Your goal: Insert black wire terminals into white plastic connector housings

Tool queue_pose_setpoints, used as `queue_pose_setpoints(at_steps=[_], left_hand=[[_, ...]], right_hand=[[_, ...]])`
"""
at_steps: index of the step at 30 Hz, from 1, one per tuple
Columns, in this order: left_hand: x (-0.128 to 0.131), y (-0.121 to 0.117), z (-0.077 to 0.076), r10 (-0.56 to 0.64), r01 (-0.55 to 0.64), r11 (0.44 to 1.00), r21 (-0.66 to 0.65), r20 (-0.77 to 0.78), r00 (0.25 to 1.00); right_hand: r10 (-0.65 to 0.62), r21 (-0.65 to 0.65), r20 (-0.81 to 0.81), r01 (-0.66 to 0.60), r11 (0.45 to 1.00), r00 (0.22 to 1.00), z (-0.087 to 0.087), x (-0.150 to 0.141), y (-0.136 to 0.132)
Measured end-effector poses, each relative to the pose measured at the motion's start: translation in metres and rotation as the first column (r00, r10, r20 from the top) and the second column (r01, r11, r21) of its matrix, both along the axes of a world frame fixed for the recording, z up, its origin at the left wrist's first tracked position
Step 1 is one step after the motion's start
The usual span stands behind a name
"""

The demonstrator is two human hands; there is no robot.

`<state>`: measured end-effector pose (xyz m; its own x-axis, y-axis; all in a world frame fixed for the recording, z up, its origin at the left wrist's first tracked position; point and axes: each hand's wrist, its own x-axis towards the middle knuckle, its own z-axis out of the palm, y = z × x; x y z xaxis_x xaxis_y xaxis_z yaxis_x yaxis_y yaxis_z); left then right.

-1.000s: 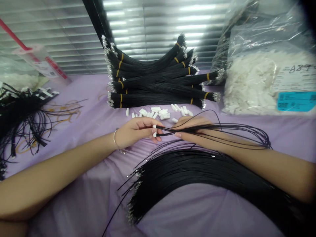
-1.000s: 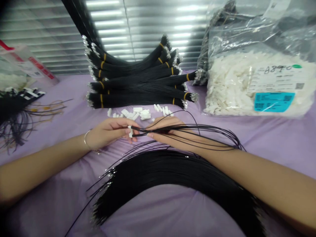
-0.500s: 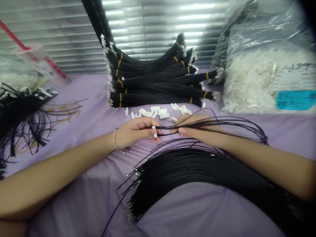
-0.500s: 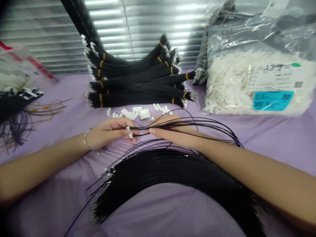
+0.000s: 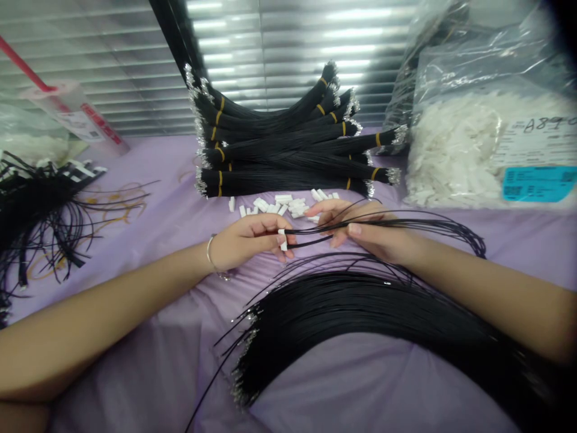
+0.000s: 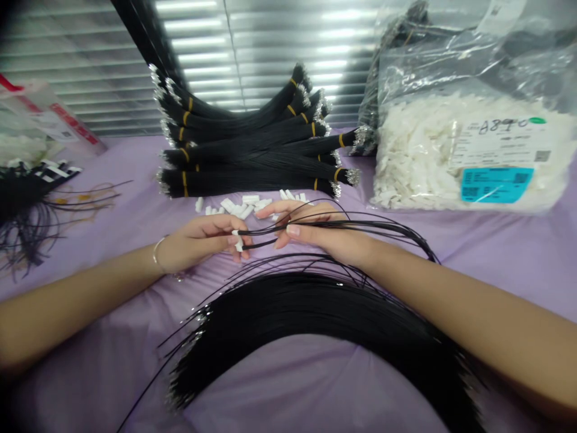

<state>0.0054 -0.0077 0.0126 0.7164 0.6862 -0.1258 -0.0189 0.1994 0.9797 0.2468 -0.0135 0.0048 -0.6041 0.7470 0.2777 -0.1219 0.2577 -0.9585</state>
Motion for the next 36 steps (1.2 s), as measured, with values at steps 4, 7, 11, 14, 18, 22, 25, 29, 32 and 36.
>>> queue_pose_setpoints(at_steps=[4,7,11,14,18,22,25,29,32,36], left_hand=[[0.000,0.000,-0.001,-0.006,0.006,1.000,0.000,0.008,1.000],[0.000,0.000,0.001,-0.029,0.029,1.000,0.005,0.005,1.000],[0.000,0.000,0.003,-0.056,0.056,0.998,0.028,-0.004,0.998],[0.000,0.000,0.003,-0.068,0.070,0.996,0.049,-0.029,0.997],[-0.001,-0.001,0.004,-0.076,0.081,0.995,0.065,-0.081,0.994],[-0.001,-0.001,0.003,-0.086,0.094,0.992,0.083,-0.092,0.992],[-0.002,-0.001,0.001,-0.095,0.104,0.990,0.096,-0.096,0.991],[-0.003,-0.001,-0.001,-0.123,0.140,0.981,0.136,-0.131,0.984],[-0.003,-0.001,-0.001,-0.146,0.175,0.968,0.180,-0.159,0.976],[-0.004,-0.001,-0.001,-0.149,0.184,0.958,0.220,-0.167,0.975]], right_hand=[[0.107,-0.226,-0.168,-0.144,0.963,0.980,-0.002,0.003,0.002],[0.142,-0.310,-0.204,-0.201,0.929,0.969,-0.003,0.004,0.003],[0.132,-0.369,-0.207,-0.202,0.907,0.969,-0.003,0.003,0.005],[0.136,-0.361,-0.227,-0.212,0.908,0.964,-0.003,0.001,0.005],[0.122,-0.334,-0.227,-0.195,0.922,0.966,-0.003,-0.001,0.003],[0.134,-0.318,-0.189,-0.190,0.929,0.973,-0.002,-0.003,0.001],[0.128,-0.257,-0.061,-0.140,0.956,0.990,0.001,-0.004,0.000],[0.081,-0.081,0.299,-0.059,0.995,0.951,0.011,-0.004,-0.005],[0.067,-0.010,0.459,-0.070,0.997,0.886,0.015,-0.005,-0.009],[0.129,0.040,0.409,-0.158,0.987,0.903,0.014,-0.007,-0.011]])
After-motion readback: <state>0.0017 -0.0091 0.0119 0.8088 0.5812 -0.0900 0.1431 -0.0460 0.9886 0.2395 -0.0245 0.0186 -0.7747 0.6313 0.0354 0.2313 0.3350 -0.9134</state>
